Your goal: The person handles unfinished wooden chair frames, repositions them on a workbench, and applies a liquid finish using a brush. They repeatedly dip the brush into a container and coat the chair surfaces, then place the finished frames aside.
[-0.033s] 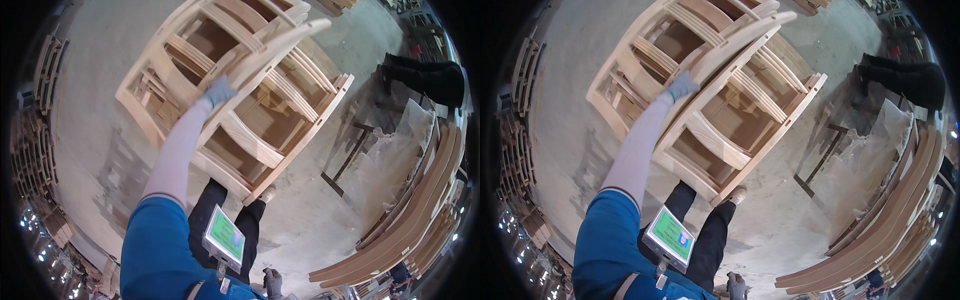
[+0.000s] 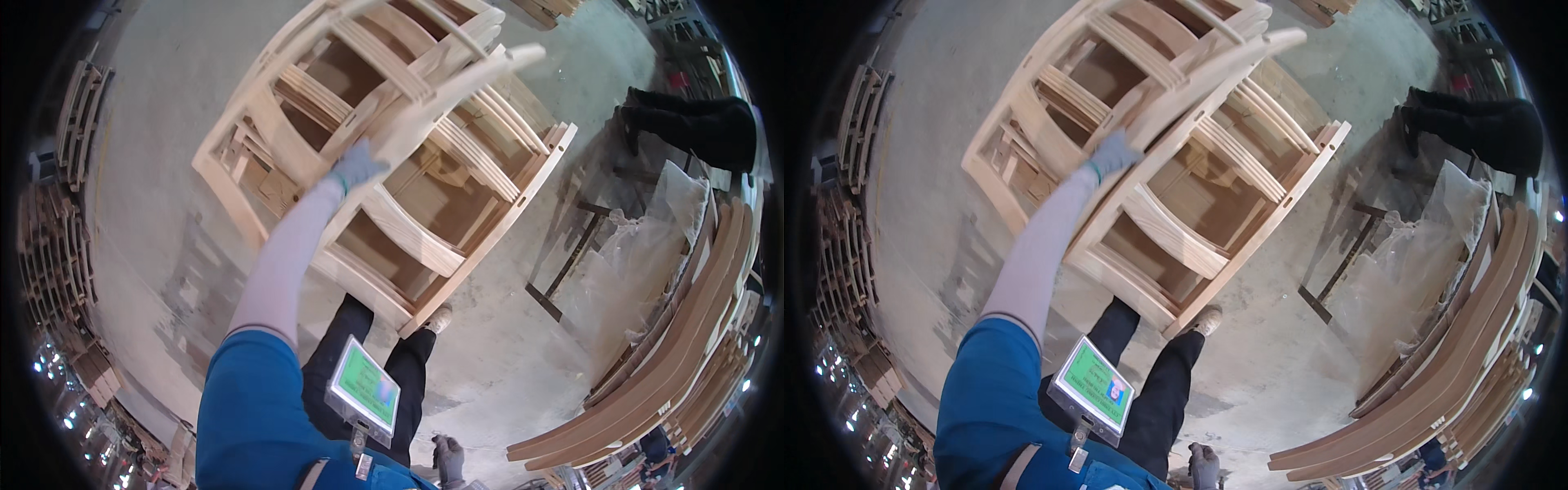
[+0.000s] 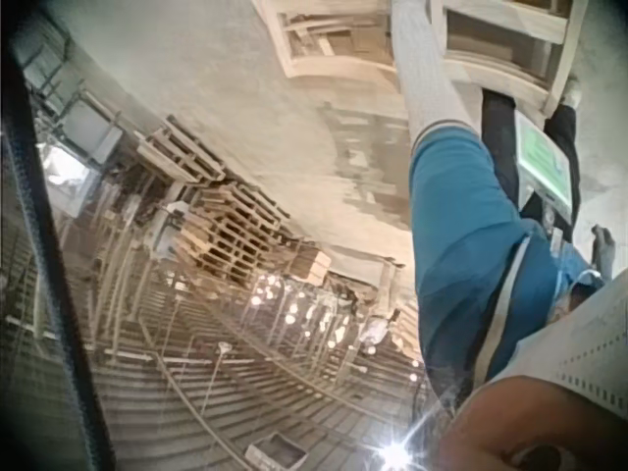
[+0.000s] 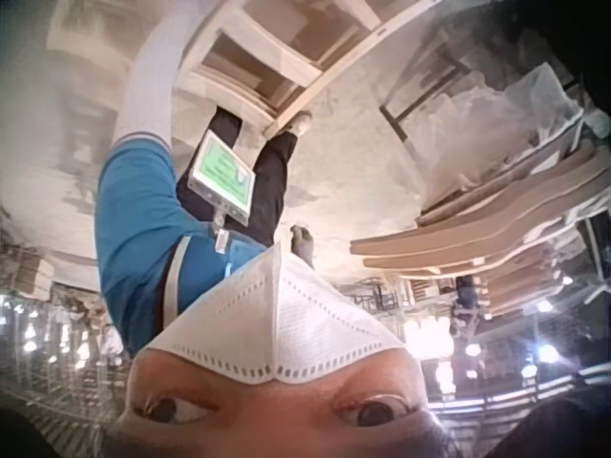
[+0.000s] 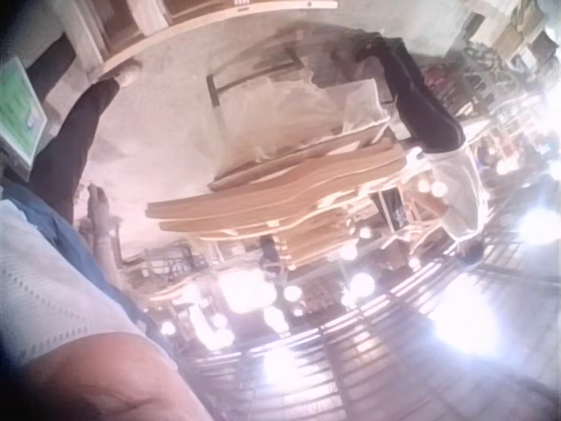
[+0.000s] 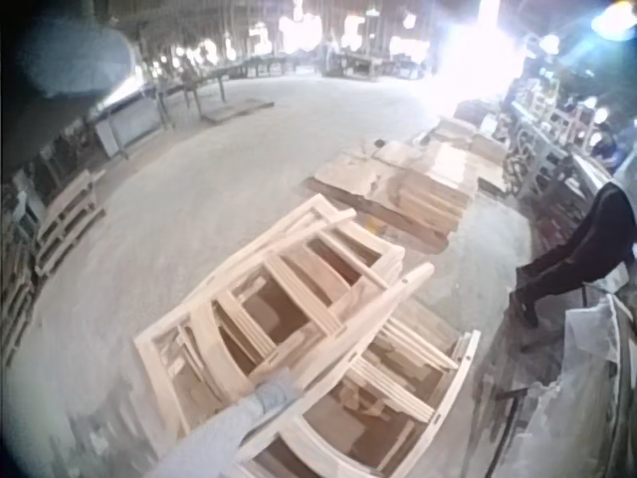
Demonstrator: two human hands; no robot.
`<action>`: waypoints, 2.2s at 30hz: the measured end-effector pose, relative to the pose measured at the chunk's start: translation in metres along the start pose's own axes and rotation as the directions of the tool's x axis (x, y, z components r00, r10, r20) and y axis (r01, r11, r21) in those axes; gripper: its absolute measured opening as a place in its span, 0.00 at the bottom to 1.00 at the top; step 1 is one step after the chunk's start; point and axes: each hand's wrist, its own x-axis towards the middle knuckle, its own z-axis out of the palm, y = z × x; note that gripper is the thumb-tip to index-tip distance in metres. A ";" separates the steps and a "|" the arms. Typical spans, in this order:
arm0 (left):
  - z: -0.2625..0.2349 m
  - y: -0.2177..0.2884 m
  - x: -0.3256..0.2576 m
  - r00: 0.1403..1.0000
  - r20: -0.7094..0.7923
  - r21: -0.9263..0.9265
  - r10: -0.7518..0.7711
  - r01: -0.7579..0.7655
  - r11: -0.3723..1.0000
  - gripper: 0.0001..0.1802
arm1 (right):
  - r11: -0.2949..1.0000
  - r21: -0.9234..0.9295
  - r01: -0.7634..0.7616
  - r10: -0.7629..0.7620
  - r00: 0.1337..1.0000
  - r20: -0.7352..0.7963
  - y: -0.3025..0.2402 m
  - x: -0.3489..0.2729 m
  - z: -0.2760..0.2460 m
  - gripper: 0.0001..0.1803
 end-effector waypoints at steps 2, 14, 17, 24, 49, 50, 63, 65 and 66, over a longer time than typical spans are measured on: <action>0.014 0.005 -0.043 0.994 0.081 -0.029 0.071 -0.069 0.997 0.45 | 0.999 -0.011 0.033 -0.034 0.999 -0.024 -0.060 -0.019 0.027 0.12; -0.046 -0.022 -0.368 0.952 0.292 -0.544 -0.094 0.246 0.802 0.33 | -0.182 -0.571 0.800 -0.933 0.043 0.357 -0.431 -0.088 0.088 0.22; -0.063 -0.016 -0.428 0.915 0.381 -0.571 -0.133 0.346 0.745 0.32 | -0.446 -0.660 0.605 -0.803 0.056 0.594 -0.458 -0.071 0.153 0.18; -0.074 -0.016 -0.552 0.877 0.442 -0.329 -0.187 0.352 0.876 0.28 | -0.534 -0.591 0.605 -0.025 0.688 0.726 -0.429 -0.005 0.256 0.32; -0.094 0.271 -0.466 0.165 0.712 0.178 0.682 -0.983 0.052 0.22 | 0.419 0.509 0.752 -0.559 0.655 -0.508 -0.075 -0.171 -0.284 0.21; -0.088 0.309 -0.460 0.107 0.744 0.166 0.659 -0.986 -0.027 0.20 | 0.394 0.584 0.710 -0.471 0.701 -0.535 -0.050 -0.164 -0.296 0.19; 0.081 0.710 -0.389 -0.293 0.698 0.444 0.654 -0.540 -0.715 0.19 | -0.300 0.619 0.726 0.046 0.659 -0.750 -0.018 -0.019 -0.367 0.12; 0.087 0.734 -0.382 -0.279 0.582 0.565 0.764 -0.537 -0.627 0.24 | -0.210 0.594 0.777 0.064 0.617 -0.784 -0.034 -0.005 -0.376 0.14; 0.088 0.736 -0.375 -0.301 0.475 0.641 0.827 -0.526 -0.559 0.26 | -0.110 0.585 0.804 0.040 0.591 -0.805 -0.038 -0.001 -0.379 0.14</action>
